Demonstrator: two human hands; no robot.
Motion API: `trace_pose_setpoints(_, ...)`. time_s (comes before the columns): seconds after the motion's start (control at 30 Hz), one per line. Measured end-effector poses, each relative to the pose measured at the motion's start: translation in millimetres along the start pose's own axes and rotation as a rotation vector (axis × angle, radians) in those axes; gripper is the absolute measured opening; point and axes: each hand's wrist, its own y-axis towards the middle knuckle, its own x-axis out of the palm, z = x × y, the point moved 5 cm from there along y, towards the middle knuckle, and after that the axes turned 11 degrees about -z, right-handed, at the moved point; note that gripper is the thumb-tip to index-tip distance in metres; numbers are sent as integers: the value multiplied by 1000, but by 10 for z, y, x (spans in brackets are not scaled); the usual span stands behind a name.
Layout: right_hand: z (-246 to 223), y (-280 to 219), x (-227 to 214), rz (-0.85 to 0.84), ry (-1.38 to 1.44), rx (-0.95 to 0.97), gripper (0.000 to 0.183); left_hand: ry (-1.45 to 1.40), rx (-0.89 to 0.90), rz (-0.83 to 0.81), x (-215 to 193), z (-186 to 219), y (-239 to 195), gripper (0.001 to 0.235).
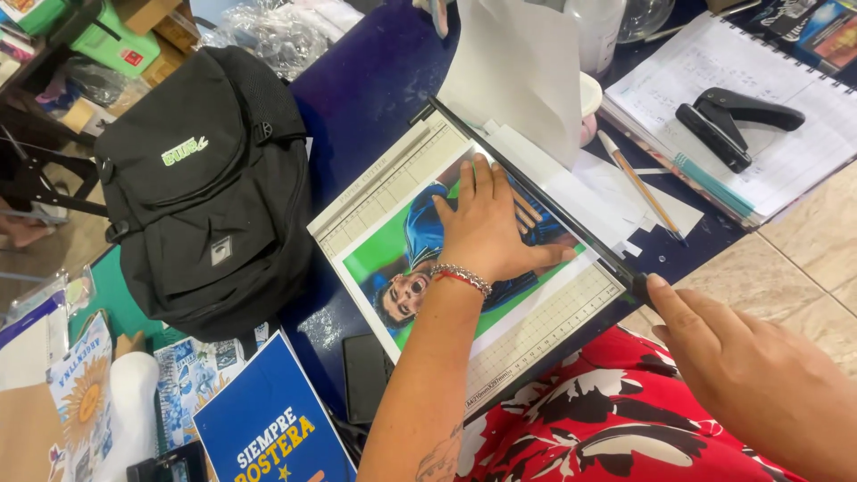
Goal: Trimming printed photos using a manual paper cutter and organizing them on a desk
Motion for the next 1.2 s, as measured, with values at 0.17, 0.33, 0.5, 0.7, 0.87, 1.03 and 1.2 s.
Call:
trace_pose_setpoints(0.17,6,-23,93,-65,33,16,70,0,3,14,29,-12,34,147)
trace_pose_setpoints(0.33,-24,-50,143,-23,4,15,64,-17,10,29,20,-11,12,148)
trace_pose_setpoints(0.5,-23,-62,483,-101,205,36,71,-22,-2,21,-9,2,-4,146)
trace_pose_setpoints(0.7,145,-48,52,-98,694,213,59,-72,46,176,107,-98,-54,142)
trace_pose_setpoints(0.87,177,-77,-620,285,899,223,32,-106,190,372,98,-251,-681,108)
trace_pose_setpoints(1.03,169,-32,-643,532,1173,121,55,218,-266,214,543,-458,-966,104)
trace_pose_setpoints(1.2,260,12,-617,473,1112,82,54,165,18,351,578,-357,-1282,83)
